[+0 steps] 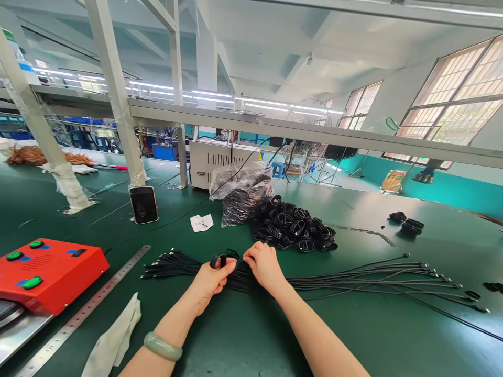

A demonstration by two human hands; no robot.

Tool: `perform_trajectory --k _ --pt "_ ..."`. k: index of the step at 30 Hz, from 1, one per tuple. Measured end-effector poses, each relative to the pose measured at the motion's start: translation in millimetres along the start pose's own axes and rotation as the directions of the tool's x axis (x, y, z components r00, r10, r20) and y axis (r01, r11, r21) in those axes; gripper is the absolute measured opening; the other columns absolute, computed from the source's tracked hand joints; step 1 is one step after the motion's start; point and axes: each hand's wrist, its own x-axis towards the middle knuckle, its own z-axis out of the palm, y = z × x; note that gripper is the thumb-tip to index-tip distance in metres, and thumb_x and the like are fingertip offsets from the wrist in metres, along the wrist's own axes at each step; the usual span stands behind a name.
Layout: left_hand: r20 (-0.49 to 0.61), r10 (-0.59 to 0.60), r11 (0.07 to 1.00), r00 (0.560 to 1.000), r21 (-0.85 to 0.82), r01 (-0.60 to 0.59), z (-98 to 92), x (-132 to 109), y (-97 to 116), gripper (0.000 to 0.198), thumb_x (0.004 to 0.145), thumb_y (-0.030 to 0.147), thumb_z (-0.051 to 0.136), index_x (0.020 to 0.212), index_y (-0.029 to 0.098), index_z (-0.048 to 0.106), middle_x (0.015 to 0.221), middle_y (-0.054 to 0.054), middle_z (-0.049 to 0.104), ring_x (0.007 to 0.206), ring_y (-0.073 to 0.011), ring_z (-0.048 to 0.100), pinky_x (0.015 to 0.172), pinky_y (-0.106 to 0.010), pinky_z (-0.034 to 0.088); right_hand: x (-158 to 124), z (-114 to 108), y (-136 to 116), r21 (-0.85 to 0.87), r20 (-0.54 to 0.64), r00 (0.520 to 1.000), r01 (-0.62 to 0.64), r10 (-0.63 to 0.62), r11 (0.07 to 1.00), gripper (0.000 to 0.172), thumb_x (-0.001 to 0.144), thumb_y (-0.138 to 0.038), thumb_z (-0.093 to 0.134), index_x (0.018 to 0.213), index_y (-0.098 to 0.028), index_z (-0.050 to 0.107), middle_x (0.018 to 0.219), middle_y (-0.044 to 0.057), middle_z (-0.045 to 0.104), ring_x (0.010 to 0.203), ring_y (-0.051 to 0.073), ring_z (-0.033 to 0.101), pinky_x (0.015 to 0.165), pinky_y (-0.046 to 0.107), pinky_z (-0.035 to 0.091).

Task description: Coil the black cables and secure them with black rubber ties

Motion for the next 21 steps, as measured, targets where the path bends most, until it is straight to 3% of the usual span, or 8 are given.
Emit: perform_trajectory --k 3,7,12,16,21 --pt "-0.051 0.014 1.000 0.999 0.003 -0.014 0.6 0 -2 0.061 0.053 0.052 0.081 0.096 0.011 0.069 0.050 0.009 0.041 0.041 -0.0051 0.034 0.038 -0.019 0.016 -1 5 -1 0.069 -0.010 1.000 0.009 -0.008 0.998 0.007 0.085 -0.020 0.064 0.082 -0.022 0.070 0.095 0.007 0.063 0.094 0.024 0.051 0.079 0.036 0.032" --pt "-0.113 0.049 0.999 0.992 0.027 -0.046 2.4 -3 -1 0.062 0.052 0.053 0.081 0.096 0.011 0.070 0.044 0.012 0.036 0.037 -0.0043 0.029 0.037 -0.019 0.015 2 4 -10 0.205 -0.039 0.999 -0.002 0.010 0.979 0.012 0.086 -0.018 0.061 0.078 -0.022 0.070 0.092 0.006 0.065 0.093 0.023 0.052 0.082 0.038 0.031" --pt "-0.150 0.101 0.994 0.984 0.057 -0.093 6.7 -8 1 0.056 0.056 0.054 0.078 0.089 0.011 0.069 0.043 0.012 0.034 0.038 -0.0051 0.028 0.037 -0.020 0.017 3 -2 -24 0.428 -0.034 0.998 -0.040 0.061 0.903 0.014 0.085 -0.022 0.060 0.074 -0.022 0.069 0.085 0.003 0.067 0.087 0.020 0.056 0.082 0.036 0.034" --pt "-0.183 0.145 0.988 0.972 0.078 -0.133 7.2 -13 3 0.047 0.060 0.052 0.076 0.084 0.012 0.067 0.048 0.010 0.040 0.042 -0.0058 0.031 0.040 -0.020 0.021 0 -3 -29 0.616 0.046 0.994 -0.106 0.098 0.781 0.012 0.081 -0.027 0.061 0.073 -0.020 0.067 0.078 0.003 0.066 0.073 0.017 0.056 0.072 0.031 0.039" --pt "-0.173 0.148 0.986 0.974 0.101 -0.132 8.8 -15 5 0.035 0.060 0.046 0.076 0.067 0.014 0.063 0.046 0.009 0.041 0.042 -0.0058 0.031 0.041 -0.021 0.021 -7 -8 -29 0.801 0.225 0.974 -0.206 0.036 0.562 0.026 0.082 -0.043 0.057 0.075 -0.018 0.059 0.069 0.000 0.062 0.057 0.011 0.052 0.056 0.024 0.040"
